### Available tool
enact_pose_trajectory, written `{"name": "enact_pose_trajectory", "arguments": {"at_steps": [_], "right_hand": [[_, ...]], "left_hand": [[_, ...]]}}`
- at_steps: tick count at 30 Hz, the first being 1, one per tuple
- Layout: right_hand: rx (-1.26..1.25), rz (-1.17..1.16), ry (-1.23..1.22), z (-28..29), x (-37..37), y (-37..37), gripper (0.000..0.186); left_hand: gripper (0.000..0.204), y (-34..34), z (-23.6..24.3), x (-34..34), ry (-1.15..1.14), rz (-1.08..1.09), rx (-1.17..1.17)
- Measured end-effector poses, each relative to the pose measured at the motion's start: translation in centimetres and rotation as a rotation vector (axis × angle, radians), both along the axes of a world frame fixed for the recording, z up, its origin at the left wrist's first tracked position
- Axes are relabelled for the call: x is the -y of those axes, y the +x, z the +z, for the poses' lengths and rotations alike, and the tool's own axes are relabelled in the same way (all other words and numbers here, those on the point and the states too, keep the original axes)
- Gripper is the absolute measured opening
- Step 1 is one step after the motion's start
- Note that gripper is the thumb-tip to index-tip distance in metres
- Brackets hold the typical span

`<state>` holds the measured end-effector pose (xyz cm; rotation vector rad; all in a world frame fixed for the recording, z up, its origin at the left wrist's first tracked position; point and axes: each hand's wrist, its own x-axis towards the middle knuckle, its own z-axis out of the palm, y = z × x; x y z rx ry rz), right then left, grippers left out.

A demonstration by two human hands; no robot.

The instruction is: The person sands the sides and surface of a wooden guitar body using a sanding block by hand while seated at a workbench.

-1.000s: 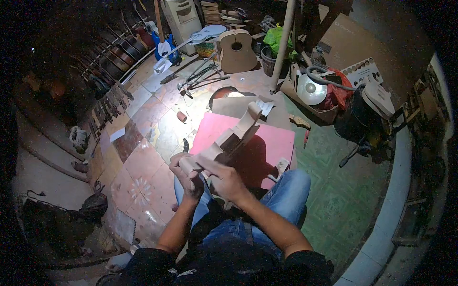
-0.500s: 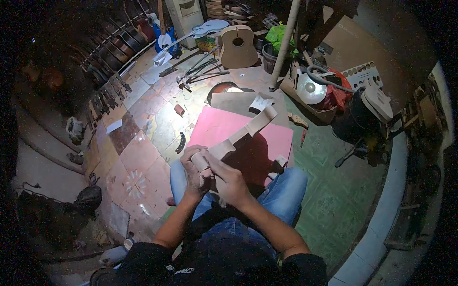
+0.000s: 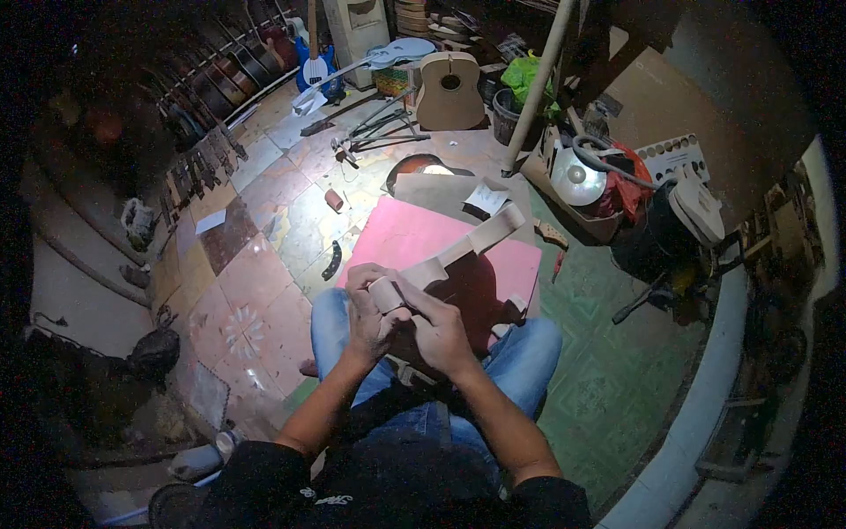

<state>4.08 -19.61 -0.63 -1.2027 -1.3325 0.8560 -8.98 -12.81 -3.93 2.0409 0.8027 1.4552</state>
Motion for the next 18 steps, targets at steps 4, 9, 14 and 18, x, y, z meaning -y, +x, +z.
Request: {"name": "enact_pose_trajectory", "arguments": {"at_steps": [4, 9, 14, 18], "right_hand": [[-0.002, -0.176, -0.336, 0.5, 1.6, 2.9, 0.045], [-0.658, -0.573, -0.250, 0.5, 6.4, 1.9, 0.038], [-0.565, -0.436, -0.051, -0.1, 10.8, 0.4, 0.066], [-0.053, -0.491, -0.027, -1.8, 11.1, 1.2, 0.080]], "left_hand": [[0.076, 0.9, -1.0, 0.6, -0.037, 0.029, 0.041], [0.067, 2.9, -0.7, 3.9, -0.062, -0.067, 0.080], [0.056, 4.5, -1.4, 7.1, 0.024, -0.181, -0.007], [0.056, 5.2, -1.9, 8.3, -0.019, -0.229, -0.018]]}}
